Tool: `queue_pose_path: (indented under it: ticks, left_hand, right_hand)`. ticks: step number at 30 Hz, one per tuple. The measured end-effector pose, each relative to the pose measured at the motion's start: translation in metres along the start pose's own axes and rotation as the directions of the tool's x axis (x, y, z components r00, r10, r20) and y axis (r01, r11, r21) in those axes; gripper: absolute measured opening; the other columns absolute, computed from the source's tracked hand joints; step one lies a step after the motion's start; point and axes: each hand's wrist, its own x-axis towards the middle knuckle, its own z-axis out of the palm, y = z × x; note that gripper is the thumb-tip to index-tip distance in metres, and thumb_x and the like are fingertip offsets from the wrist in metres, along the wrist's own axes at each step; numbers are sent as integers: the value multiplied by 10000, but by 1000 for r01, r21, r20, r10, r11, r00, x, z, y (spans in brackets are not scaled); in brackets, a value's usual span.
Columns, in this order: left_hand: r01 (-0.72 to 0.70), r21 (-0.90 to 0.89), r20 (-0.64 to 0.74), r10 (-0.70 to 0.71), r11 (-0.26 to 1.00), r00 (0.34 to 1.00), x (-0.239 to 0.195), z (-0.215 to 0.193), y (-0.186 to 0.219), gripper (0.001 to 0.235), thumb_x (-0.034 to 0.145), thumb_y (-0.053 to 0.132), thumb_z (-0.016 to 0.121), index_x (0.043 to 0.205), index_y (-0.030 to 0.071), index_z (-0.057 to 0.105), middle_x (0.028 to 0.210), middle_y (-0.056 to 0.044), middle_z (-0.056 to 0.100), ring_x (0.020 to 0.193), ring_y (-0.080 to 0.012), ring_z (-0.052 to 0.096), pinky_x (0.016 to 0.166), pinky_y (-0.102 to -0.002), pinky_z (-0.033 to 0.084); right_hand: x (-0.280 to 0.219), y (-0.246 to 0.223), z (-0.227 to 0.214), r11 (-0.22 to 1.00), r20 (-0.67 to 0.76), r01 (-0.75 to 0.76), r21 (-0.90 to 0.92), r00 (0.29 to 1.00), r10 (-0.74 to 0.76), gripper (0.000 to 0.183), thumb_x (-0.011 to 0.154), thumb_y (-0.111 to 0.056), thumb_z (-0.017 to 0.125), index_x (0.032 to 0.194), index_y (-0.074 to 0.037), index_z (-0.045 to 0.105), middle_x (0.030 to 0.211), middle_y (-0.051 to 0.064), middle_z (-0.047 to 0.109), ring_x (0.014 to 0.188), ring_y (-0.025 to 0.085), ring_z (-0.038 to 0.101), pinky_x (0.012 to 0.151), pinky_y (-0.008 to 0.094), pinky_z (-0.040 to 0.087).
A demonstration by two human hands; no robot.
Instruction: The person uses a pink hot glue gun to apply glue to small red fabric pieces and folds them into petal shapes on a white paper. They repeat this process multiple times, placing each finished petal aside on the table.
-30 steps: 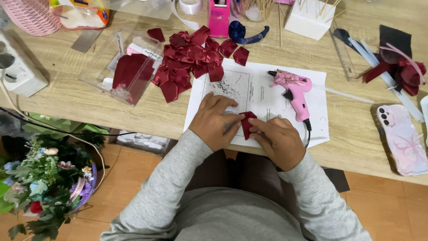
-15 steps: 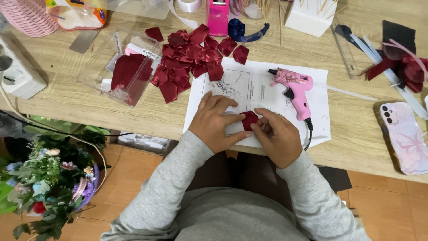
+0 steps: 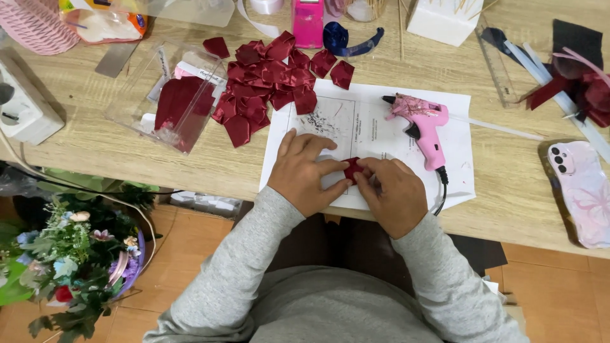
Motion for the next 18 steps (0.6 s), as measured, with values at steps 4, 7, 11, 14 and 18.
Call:
queue_pose_path:
  ticks: [4,7,11,14,18]
  left_hand:
    - [16,-12,3,-16,1000,1000,1,0,1,233,820,353,835,993,198,813,1157,-64,672,1201,-324,534,1173,-623,213]
    - [21,-15,-1,-21,1000,1000,1,-1,2,230,811,343,844,983,194,815,1156,-58,673,1203,-319,530,1173,-624,214]
    - [36,-21,12,-36,999,999,0,-2,4,231,812,345,845,981,190,819,1153,-59,677,1200,-320,531,1174,-631,215]
    - [28,-18,12,-27,999,1000,2,-3,4,227,811,328,844,986,185,819,1146,-62,677,1195,-319,535,1178,-632,210]
    - [28,-24,22,-28,999,999,2,-3,3,222,813,328,840,981,186,818,1153,-59,675,1204,-318,533,1178,-637,211]
  right_hand:
    - [0,-7,-7,998,-69,46,31,997,-43,126,924,-60,746,1048,-82,738,851,37,721,745,241,671,666,333,537]
    - [-8,-13,-13,982,-142,156,-110,975,-170,131,899,-36,758,1019,-87,745,932,54,685,803,262,648,708,368,515]
    - [-35,-8,-13,978,-236,177,-114,951,-200,161,869,24,729,984,-86,752,945,68,662,804,249,617,725,366,491]
    - [-49,-6,-13,973,-263,166,-160,943,-204,155,822,18,717,867,-129,739,933,42,665,809,231,619,738,355,479]
    - [-56,-7,-13,967,-201,184,-178,955,-219,137,843,-89,675,910,-136,784,1021,77,662,893,243,593,836,364,428]
